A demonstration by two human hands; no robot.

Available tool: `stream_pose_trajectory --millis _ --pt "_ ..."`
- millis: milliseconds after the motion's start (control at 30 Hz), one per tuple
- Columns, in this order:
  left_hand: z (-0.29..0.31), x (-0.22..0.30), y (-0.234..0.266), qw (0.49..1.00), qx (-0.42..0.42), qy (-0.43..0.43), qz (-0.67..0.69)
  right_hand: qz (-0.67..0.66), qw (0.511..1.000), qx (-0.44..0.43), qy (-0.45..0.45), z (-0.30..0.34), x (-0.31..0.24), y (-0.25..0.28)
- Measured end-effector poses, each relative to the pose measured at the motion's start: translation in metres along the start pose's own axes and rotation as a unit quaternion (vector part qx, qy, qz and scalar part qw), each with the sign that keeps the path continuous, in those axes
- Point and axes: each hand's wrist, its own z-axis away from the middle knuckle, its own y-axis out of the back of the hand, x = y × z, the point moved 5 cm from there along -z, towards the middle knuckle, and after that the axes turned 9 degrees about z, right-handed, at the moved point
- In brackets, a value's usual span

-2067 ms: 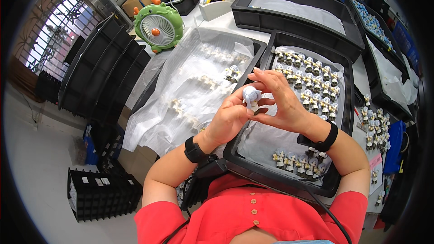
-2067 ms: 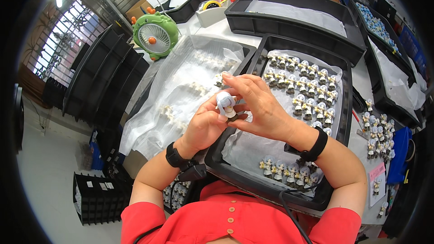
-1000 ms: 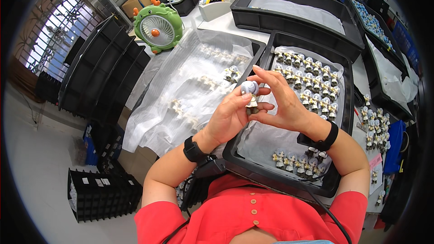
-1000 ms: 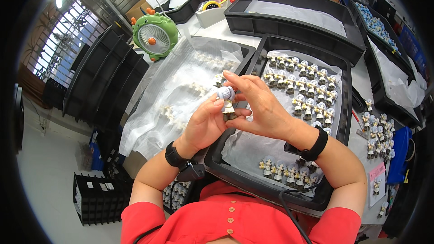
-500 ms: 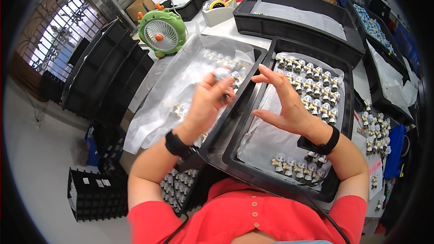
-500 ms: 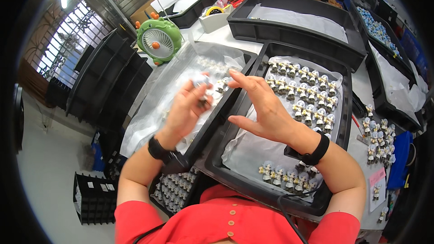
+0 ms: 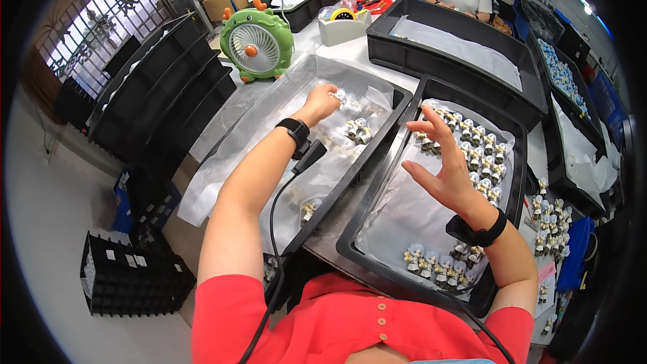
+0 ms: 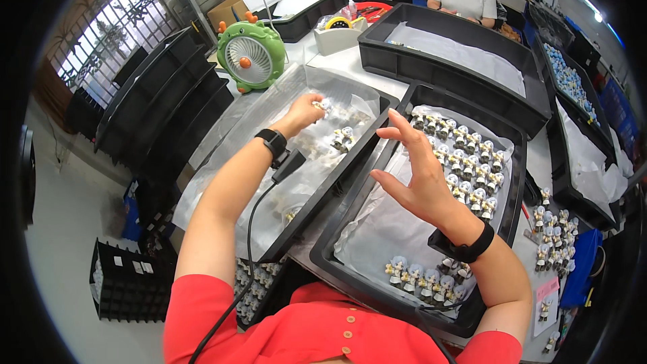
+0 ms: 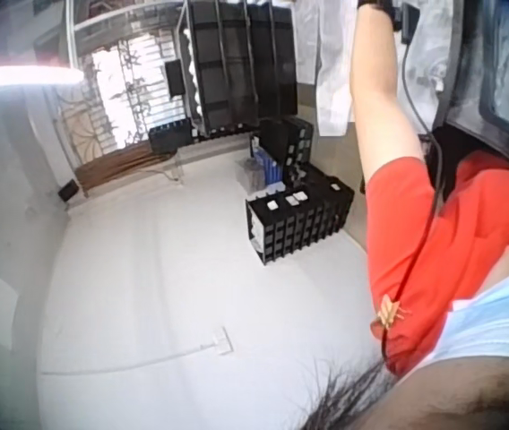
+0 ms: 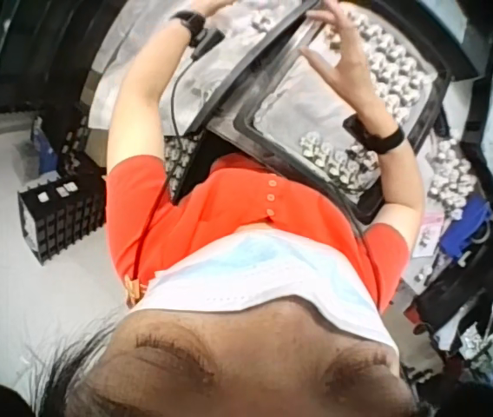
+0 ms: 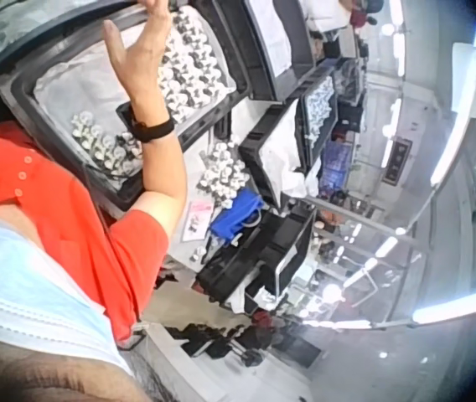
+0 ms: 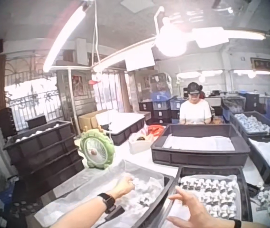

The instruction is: The person assembles small, white, snowman-like figurines by hand. They pick up a figurine, rotate it to inspect the base, and place it into a black tray lined with white paper. The person repeats this process for multiple figurines, arranging them in neat rows within the tray.

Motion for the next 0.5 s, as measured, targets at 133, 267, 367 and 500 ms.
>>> stream_pose_trajectory --millis 133,267,367,500 --pt "0.005 -0.008 -0.016 0.996 -0.059 -0.004 -0.061 0.012 1.0 0.007 -0.014 -0.002 0.005 0.004" --pt "0.001 -0.019 -0.024 0.99 -0.088 -0.03 -0.104 0.02 0.999 0.011 -0.022 -0.004 0.01 0.007" --pt "0.002 -0.016 -0.026 0.983 -0.097 -0.048 -0.148 0.017 0.999 0.018 -0.027 -0.005 0.013 0.01" --pt "0.005 -0.01 -0.024 0.968 -0.1 -0.075 -0.218 0.027 0.999 0.027 -0.034 -0.006 0.018 0.014"
